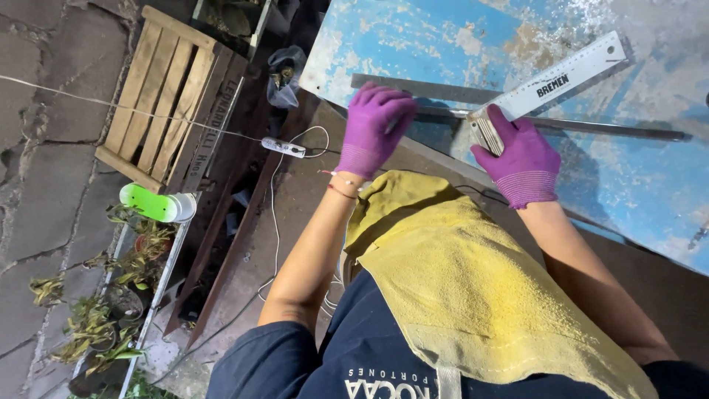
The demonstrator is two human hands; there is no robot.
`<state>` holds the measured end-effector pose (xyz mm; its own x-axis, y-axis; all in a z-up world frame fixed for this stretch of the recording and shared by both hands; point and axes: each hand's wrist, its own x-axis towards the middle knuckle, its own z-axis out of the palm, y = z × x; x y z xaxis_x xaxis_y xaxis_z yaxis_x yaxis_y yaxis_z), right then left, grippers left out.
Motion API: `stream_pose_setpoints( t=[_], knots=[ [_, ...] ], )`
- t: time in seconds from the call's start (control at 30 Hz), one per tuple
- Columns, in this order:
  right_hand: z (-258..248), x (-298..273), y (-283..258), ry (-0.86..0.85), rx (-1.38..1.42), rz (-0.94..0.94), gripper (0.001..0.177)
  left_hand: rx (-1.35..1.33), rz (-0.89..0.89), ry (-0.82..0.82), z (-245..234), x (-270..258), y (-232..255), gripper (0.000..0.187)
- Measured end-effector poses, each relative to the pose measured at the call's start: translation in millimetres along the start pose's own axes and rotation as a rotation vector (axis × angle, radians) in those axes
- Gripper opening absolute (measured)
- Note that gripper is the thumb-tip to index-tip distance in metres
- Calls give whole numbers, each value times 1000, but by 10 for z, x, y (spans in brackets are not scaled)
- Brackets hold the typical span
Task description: A person uses a square and a marker to measure and mark a metal bar on a workbench.
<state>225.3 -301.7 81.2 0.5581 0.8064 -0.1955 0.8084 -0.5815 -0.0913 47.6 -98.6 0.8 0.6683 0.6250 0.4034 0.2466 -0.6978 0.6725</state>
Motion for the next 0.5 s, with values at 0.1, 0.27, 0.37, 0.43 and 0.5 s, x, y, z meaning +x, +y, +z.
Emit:
stream_pose_setpoints(
  t=[0.1, 0.27, 0.37, 0.43, 0.5],
  knots=[
    [-48, 18, -59, -17, 16, 16, 58, 91, 158, -17, 510, 10, 22, 19],
    [31, 43, 56, -40, 21, -12, 62, 73, 164, 0, 899, -43, -154, 10],
    [81, 97, 160, -54, 48, -80, 62, 67, 146, -22, 954, -36, -195, 12],
    [59, 105, 164, -49, 39, -95, 61, 63, 141, -25, 923, -33, -172, 13],
    [48, 109, 150, -54, 27, -111, 59, 56, 128, -30, 925, -51, -176, 14]
  ],
)
